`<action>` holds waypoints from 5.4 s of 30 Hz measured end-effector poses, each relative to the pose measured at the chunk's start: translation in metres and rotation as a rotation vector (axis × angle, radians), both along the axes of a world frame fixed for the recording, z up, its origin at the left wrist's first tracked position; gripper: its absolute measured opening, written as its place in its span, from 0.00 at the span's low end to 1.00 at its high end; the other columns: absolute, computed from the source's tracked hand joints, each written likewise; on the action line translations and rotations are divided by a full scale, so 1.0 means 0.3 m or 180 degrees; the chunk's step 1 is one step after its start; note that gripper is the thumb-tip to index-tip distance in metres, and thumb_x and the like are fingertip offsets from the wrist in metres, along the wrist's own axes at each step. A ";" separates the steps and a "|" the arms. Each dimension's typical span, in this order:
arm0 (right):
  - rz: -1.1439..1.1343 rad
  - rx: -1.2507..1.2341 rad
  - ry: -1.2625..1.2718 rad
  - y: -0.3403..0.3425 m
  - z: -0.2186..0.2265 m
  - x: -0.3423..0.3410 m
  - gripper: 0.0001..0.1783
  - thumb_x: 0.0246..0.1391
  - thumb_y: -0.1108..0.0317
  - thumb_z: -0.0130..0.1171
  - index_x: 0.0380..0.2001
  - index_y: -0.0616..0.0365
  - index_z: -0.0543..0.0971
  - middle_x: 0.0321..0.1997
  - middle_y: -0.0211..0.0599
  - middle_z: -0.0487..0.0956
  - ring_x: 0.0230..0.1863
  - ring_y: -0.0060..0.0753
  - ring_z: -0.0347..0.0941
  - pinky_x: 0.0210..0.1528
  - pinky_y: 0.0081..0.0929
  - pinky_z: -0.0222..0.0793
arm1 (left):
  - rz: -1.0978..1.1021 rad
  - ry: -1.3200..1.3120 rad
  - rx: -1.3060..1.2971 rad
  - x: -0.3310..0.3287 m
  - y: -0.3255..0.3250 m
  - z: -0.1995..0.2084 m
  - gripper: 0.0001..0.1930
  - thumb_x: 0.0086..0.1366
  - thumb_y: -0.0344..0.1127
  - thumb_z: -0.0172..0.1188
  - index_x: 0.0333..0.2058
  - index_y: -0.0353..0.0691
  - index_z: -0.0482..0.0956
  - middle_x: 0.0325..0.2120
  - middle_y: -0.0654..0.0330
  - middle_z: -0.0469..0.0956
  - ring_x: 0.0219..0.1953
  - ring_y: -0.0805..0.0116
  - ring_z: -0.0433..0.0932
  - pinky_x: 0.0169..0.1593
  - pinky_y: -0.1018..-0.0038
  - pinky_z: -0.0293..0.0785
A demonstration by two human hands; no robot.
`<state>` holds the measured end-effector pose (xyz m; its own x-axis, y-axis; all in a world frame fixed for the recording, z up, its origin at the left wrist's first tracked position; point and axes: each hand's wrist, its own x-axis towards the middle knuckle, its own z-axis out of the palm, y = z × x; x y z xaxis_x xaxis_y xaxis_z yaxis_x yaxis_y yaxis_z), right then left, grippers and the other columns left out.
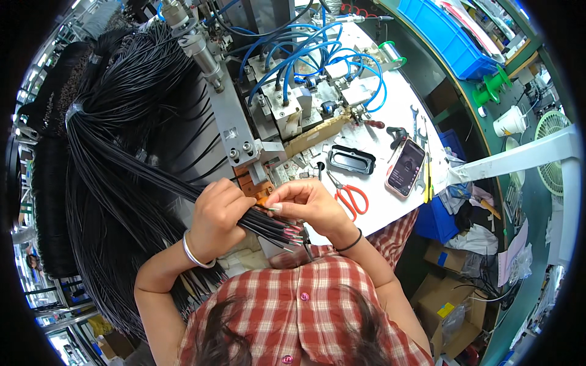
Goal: The person holds a bundle of cables and inserts the exposed wire ends into a machine fixture one by one by hand.
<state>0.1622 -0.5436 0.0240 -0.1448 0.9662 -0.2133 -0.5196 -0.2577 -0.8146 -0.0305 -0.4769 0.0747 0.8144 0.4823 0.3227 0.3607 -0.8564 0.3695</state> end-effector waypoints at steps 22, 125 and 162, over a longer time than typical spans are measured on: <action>0.0377 -0.0370 -0.0611 0.038 -0.110 0.069 0.07 0.59 0.68 0.56 0.29 0.58 0.73 0.19 0.18 0.69 0.18 0.08 0.62 0.19 0.11 0.56 | -0.0025 0.0606 0.0504 0.003 -0.010 -0.031 0.06 0.44 0.28 0.58 0.24 0.39 0.72 0.22 0.60 0.70 0.32 0.63 0.71 0.43 0.64 0.65; -0.0380 -0.0226 -0.1308 0.021 -0.086 0.035 0.06 0.56 0.70 0.59 0.28 0.61 0.77 0.21 0.25 0.76 0.16 0.11 0.65 0.18 0.10 0.60 | 0.0008 0.0164 0.0249 0.016 0.002 -0.020 0.14 0.36 0.23 0.56 0.28 0.37 0.75 0.23 0.58 0.71 0.31 0.59 0.69 0.38 0.65 0.63; -0.0302 0.0173 -0.0756 0.006 -0.019 0.026 0.04 0.51 0.75 0.62 0.27 0.64 0.79 0.23 0.28 0.79 0.21 0.12 0.70 0.22 0.11 0.63 | 0.0052 0.0313 0.0062 0.011 -0.010 -0.010 0.11 0.37 0.24 0.57 0.25 0.37 0.73 0.22 0.58 0.69 0.31 0.58 0.68 0.36 0.67 0.63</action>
<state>0.1700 -0.5418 0.0184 -0.0051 0.9840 -0.1781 -0.3319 -0.1696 -0.9279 -0.0272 -0.4798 0.0716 0.8346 0.4902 0.2512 0.4083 -0.8568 0.3150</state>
